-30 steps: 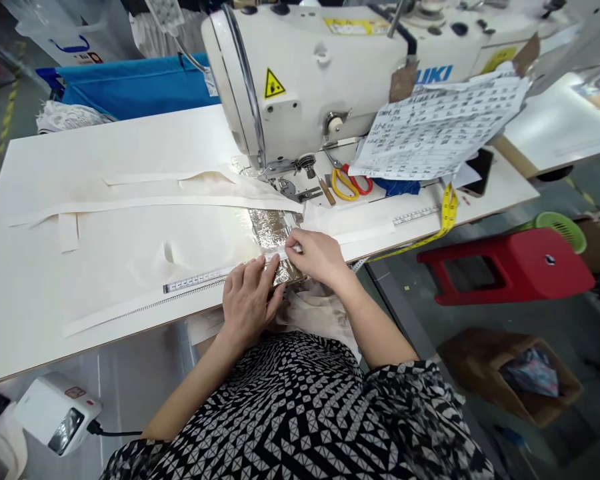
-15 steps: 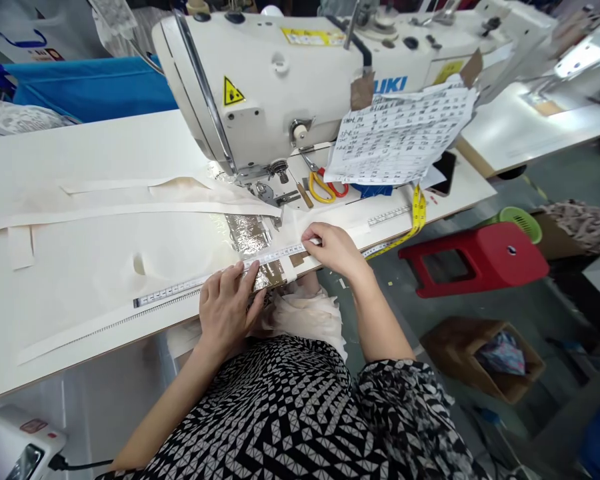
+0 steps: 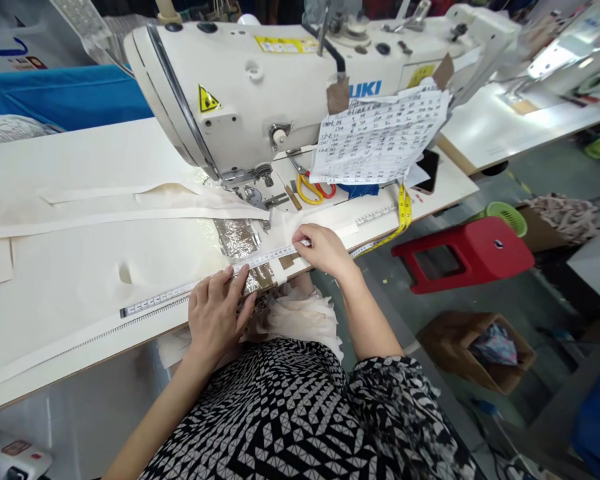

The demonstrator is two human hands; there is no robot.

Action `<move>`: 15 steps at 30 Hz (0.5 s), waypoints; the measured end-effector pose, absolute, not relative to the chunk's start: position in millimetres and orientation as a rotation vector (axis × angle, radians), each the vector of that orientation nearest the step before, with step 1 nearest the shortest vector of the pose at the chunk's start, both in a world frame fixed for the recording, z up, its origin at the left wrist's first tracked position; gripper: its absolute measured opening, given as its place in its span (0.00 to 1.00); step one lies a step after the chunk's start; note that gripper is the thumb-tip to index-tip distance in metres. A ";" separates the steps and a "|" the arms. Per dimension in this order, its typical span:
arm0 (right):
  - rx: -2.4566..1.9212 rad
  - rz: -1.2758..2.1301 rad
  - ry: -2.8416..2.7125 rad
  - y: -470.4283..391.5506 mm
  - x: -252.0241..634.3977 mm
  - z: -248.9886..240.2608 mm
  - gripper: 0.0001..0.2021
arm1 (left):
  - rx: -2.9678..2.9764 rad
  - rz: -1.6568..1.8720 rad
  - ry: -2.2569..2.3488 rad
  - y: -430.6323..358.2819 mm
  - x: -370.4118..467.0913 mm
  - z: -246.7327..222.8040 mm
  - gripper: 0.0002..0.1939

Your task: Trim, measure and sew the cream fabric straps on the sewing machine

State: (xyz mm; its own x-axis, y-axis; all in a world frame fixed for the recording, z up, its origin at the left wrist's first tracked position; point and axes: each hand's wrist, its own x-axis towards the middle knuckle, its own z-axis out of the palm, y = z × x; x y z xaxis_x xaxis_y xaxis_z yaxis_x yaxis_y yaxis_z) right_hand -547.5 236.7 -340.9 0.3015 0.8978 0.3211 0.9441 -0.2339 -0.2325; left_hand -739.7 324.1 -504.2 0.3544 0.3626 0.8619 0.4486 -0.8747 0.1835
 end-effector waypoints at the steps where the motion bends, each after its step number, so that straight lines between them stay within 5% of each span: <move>1: -2.195 -0.172 -1.650 237.1 -548.0 -341.2 0.04 | -2.514 -1.567 -0.755 324.3 -740.4 -504.2 0.24; 15: -2.169 -0.214 -1.719 237.2 -561.4 -328.2 0.04 | -2.447 -1.735 -0.687 322.0 -739.2 -492.4 0.21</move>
State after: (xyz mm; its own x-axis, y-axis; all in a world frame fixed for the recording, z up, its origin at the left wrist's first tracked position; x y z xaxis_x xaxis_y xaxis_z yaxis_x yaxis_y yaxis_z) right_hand -561.4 237.2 -328.2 0.2467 0.9082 0.3382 0.9634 -0.1921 -0.1871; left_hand -739.2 322.0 -492.4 0.2654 0.3183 0.9101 0.3911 -0.8983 0.2002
